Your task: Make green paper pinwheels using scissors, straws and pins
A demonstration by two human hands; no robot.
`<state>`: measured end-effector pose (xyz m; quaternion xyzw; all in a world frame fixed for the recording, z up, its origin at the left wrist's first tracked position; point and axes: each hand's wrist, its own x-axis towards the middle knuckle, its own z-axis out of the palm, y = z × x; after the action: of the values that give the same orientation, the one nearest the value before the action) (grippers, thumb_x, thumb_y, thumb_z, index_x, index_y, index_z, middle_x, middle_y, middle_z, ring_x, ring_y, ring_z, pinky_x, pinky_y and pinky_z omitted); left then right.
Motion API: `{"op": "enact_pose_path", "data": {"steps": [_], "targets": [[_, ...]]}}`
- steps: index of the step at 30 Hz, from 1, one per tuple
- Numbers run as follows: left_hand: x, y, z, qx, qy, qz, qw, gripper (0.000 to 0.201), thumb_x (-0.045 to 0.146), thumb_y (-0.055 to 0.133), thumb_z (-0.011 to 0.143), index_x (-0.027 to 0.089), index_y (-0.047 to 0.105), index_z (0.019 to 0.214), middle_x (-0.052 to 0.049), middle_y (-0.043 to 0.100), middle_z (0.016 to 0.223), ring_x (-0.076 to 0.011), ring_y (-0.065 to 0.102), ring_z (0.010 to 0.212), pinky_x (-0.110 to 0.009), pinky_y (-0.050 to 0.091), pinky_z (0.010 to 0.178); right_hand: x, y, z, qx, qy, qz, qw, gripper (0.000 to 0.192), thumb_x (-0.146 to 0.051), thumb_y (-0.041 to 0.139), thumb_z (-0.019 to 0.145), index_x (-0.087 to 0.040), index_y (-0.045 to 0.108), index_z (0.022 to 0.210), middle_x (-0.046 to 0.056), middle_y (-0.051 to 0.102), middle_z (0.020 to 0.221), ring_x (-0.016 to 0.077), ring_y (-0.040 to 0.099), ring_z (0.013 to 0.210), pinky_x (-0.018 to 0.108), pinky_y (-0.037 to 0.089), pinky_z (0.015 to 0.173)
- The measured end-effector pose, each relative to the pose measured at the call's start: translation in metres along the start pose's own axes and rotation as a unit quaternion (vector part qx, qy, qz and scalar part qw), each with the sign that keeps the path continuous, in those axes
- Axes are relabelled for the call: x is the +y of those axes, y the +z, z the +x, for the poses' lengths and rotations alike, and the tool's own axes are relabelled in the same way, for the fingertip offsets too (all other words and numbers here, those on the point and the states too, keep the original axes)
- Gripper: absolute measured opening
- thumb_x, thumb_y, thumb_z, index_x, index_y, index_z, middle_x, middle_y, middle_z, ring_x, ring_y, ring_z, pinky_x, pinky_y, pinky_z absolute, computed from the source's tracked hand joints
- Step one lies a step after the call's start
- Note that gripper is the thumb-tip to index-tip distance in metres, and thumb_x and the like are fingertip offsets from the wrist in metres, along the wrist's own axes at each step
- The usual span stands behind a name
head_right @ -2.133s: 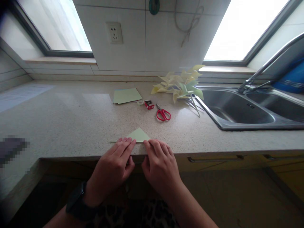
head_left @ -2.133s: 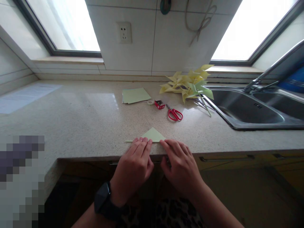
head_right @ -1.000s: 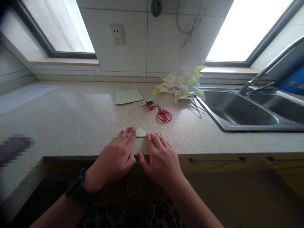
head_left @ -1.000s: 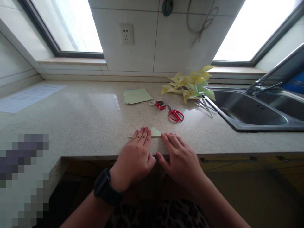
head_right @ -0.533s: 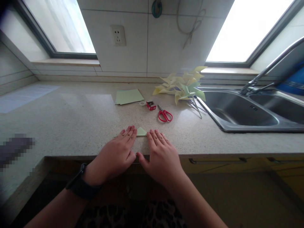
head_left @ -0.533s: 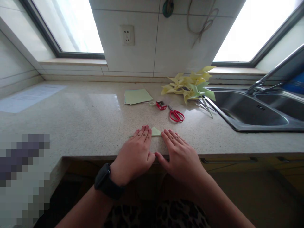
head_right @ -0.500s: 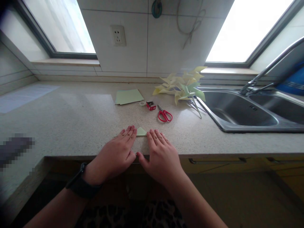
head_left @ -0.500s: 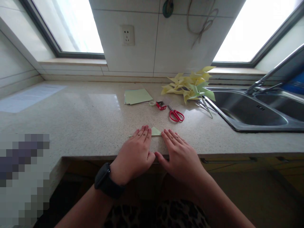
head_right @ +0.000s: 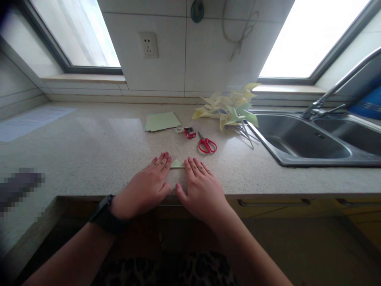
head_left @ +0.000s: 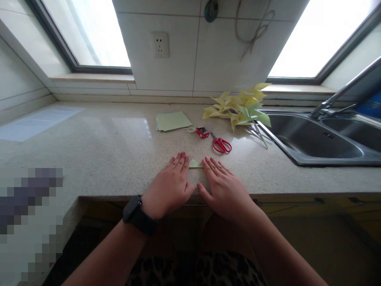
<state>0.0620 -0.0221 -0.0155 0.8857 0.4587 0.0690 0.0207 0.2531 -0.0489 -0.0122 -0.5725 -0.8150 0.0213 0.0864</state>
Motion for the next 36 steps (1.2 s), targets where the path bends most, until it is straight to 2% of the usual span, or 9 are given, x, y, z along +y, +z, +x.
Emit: {"op": "enact_pose_path", "data": {"steps": [14,22,28,30,33,36], "targets": [[-0.009,0.001,0.017,-0.020,-0.011,0.004,1.000,0.071,0.029,0.040,0.093,-0.008,0.029,0.153,-0.030,0.023,0.162,-0.0334,0.020,0.153,-0.047,0.019,0.125,0.006,-0.001,0.018,-0.013,-0.002,-0.003,1.000,0.078,-0.047,0.044,0.093,-0.002,0.032,0.156,0.018,0.027,0.162,0.0279,0.025,0.152,0.044,0.023,0.125],[-0.013,0.001,0.021,-0.026,-0.010,0.004,1.000,0.074,0.032,0.038,0.095,-0.007,0.023,0.155,-0.028,0.016,0.164,-0.0323,0.013,0.155,-0.046,0.017,0.125,0.009,0.000,0.026,-0.013,-0.001,-0.011,1.000,0.077,-0.048,0.043,0.094,-0.002,0.032,0.155,0.018,0.027,0.162,0.0277,0.024,0.152,0.044,0.023,0.125],[-0.013,0.000,0.026,-0.029,-0.014,0.002,0.999,0.075,0.034,0.037,0.094,-0.007,0.022,0.155,-0.027,0.017,0.165,-0.0319,0.013,0.155,-0.047,0.017,0.125,0.012,0.004,0.031,-0.003,-0.009,-0.012,1.000,0.076,-0.048,0.044,0.095,-0.001,0.034,0.154,0.020,0.030,0.161,0.0301,0.027,0.151,0.045,0.026,0.124],[-0.013,0.000,0.026,-0.029,-0.015,0.000,0.999,0.075,0.034,0.037,0.093,-0.007,0.022,0.155,-0.027,0.017,0.165,-0.0316,0.013,0.155,-0.047,0.016,0.125,0.013,0.004,0.033,0.004,-0.017,-0.010,1.000,0.072,-0.047,0.045,0.097,-0.002,0.038,0.153,0.021,0.035,0.159,0.0308,0.031,0.150,0.046,0.028,0.123],[-0.013,-0.001,0.026,-0.028,-0.015,-0.003,0.999,0.076,0.034,0.038,0.092,-0.006,0.023,0.154,-0.027,0.017,0.165,-0.0317,0.014,0.155,-0.046,0.016,0.125,0.014,0.001,0.037,0.024,-0.033,-0.008,0.999,0.054,-0.039,0.047,0.100,-0.010,0.050,0.146,0.017,0.045,0.155,0.0302,0.041,0.145,0.045,0.035,0.119],[-0.013,-0.002,0.025,-0.029,-0.017,-0.008,0.999,0.076,0.033,0.039,0.091,-0.005,0.023,0.155,-0.026,0.018,0.165,-0.0307,0.015,0.155,-0.045,0.016,0.125,0.015,-0.004,0.044,0.047,-0.055,-0.009,0.997,0.031,-0.029,0.049,0.101,-0.019,0.065,0.126,0.010,0.063,0.139,0.0261,0.057,0.128,0.041,0.044,0.108]]}}
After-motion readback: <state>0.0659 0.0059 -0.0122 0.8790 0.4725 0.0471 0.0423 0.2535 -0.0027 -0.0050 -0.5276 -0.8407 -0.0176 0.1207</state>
